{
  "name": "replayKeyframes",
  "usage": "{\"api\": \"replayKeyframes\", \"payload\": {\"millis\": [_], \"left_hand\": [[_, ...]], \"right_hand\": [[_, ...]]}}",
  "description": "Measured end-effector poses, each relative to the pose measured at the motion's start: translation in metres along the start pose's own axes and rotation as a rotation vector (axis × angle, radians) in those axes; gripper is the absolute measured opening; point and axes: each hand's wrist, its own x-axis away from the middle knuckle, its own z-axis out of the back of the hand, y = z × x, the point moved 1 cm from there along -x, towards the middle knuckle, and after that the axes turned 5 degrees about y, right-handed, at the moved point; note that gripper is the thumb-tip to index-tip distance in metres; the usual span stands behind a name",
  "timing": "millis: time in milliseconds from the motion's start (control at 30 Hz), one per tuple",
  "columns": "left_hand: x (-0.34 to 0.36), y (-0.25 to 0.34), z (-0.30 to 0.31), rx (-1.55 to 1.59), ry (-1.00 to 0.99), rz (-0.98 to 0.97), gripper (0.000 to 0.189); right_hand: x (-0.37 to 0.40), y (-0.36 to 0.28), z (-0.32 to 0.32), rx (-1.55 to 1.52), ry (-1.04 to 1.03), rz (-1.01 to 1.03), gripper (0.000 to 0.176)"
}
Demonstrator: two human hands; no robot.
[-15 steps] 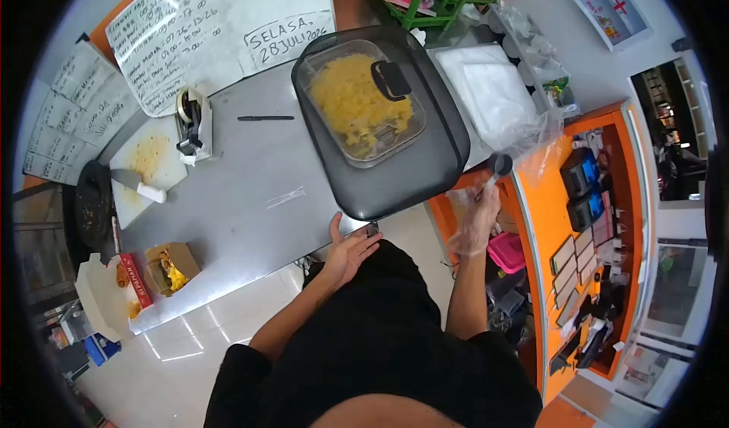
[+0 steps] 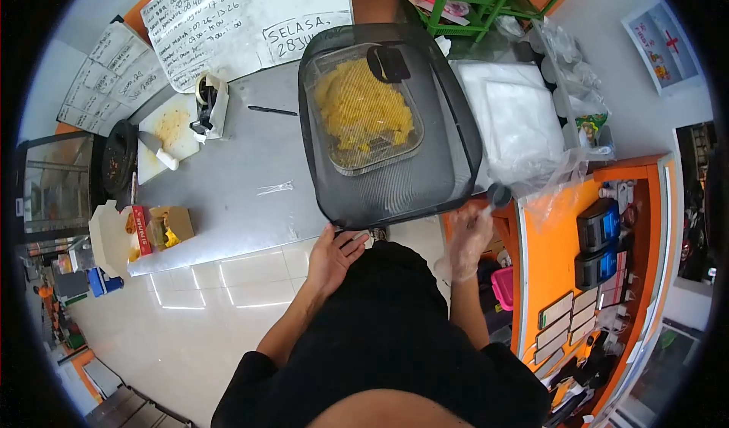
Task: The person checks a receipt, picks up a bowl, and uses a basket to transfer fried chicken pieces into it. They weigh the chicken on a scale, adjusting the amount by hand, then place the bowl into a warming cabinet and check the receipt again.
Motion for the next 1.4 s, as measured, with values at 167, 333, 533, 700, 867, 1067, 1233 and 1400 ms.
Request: {"api": "replayKeyframes", "payload": {"millis": [167, 333, 533, 700, 867, 1067, 1233, 1400], "left_hand": [[0.021, 0.018, -0.034, 0.004, -0.081, -0.140, 0.038], [0.031, 0.031, -0.048, 0.053, -0.081, -0.163, 0.038], [0.034, 0.024, -0.051, 0.092, -0.033, -0.122, 0.037], [0.030, 0.023, -0.052, 0.079, -0.040, -0.078, 0.035], [0.011, 0.001, -0.016, 0.079, -0.074, -0.029, 0.040], [-0.009, -0.012, 0.025, -0.030, 0.034, 0.021, 0.046], [0.095, 0.090, 0.119, -0.462, -0.681, -0.281, 0.044], [0.209, 0.179, 0.297, -0.461, -0.347, -0.625, 0.044]], "right_hand": [[0.044, 0.013, 0.010, 0.569, -0.202, 0.111, 0.018], [0.022, -0.015, -0.084, 1.203, -0.667, 1.039, 0.038], [0.002, -0.023, -0.166, 1.511, -0.840, 1.198, 0.043], [-0.009, 0.019, -0.187, 1.503, -0.907, 1.139, 0.035], [0.055, 0.011, -0.157, 1.528, -0.901, 1.238, 0.031], [0.132, 0.052, -0.032, 1.546, -0.901, 0.941, 0.032], [0.233, 0.094, -0.122, 1.067, -1.337, 0.206, 0.037], [0.371, 0.175, -0.245, 1.062, -1.476, 0.266, 0.038]]}}
